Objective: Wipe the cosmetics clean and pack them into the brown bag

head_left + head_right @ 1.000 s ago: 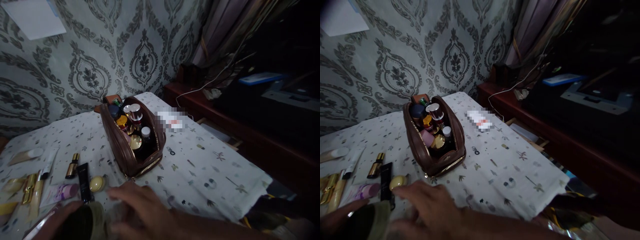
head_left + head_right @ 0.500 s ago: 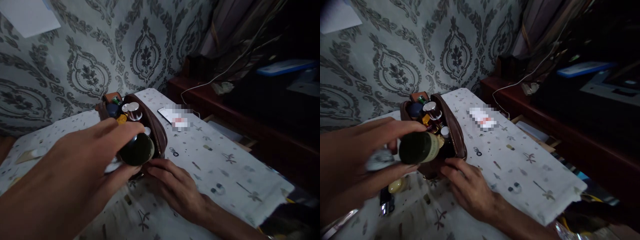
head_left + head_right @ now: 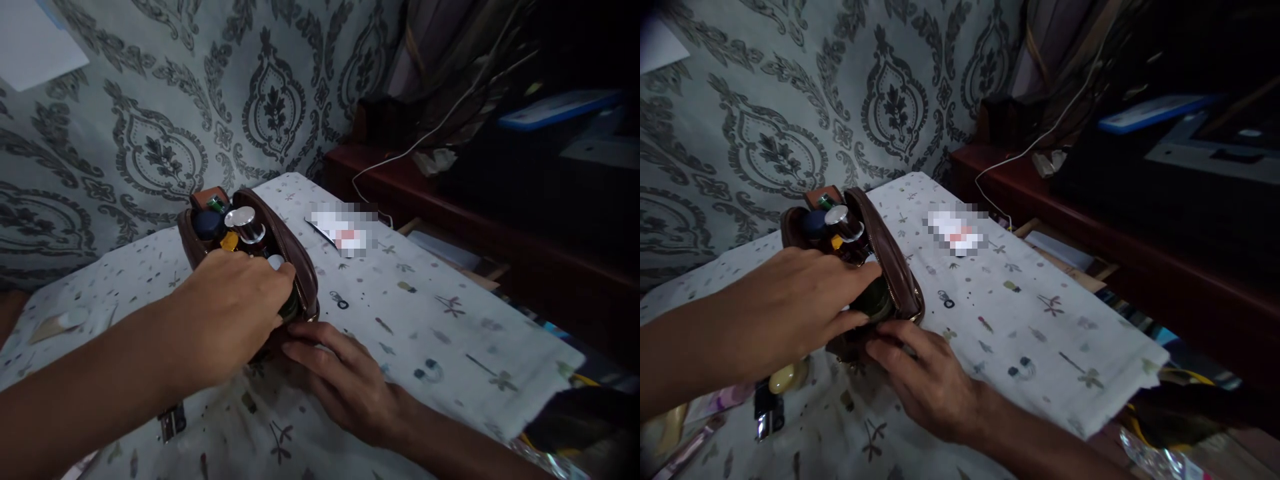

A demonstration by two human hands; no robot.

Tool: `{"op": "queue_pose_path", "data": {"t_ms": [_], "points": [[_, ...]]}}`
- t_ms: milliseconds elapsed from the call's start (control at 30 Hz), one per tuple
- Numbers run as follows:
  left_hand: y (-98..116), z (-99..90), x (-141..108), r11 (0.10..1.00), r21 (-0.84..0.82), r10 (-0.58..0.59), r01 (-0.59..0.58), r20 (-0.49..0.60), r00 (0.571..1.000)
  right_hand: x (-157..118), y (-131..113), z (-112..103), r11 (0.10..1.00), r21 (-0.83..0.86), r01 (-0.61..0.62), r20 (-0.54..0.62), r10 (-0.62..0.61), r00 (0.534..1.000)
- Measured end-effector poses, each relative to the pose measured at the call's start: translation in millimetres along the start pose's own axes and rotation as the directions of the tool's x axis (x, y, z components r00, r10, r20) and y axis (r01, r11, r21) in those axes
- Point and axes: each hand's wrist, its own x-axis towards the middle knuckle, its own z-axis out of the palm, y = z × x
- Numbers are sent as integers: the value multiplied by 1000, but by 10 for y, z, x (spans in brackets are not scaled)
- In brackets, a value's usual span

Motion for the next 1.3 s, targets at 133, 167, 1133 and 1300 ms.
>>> {"op": "queue_pose_path", "data": {"t_ms": [133,167,1133,1300], "points": [[9,12,45,1000,-20,-21,21,11,1000,4,-9,-11,1000,11,-2,1,2,1000],[10,19,53,999,-27,-29,29,6,1000,8,-11,-13,1000,11,4,-7,-4,1000],[99,159,117,999,28,-39,37,69,997,2,-6,4,997,74,0,-17,2,1000],[36,181,89,1000,-18,-19,20,9,1000,-6,-6,13,996,87,5,-21,-3,1000]]}}
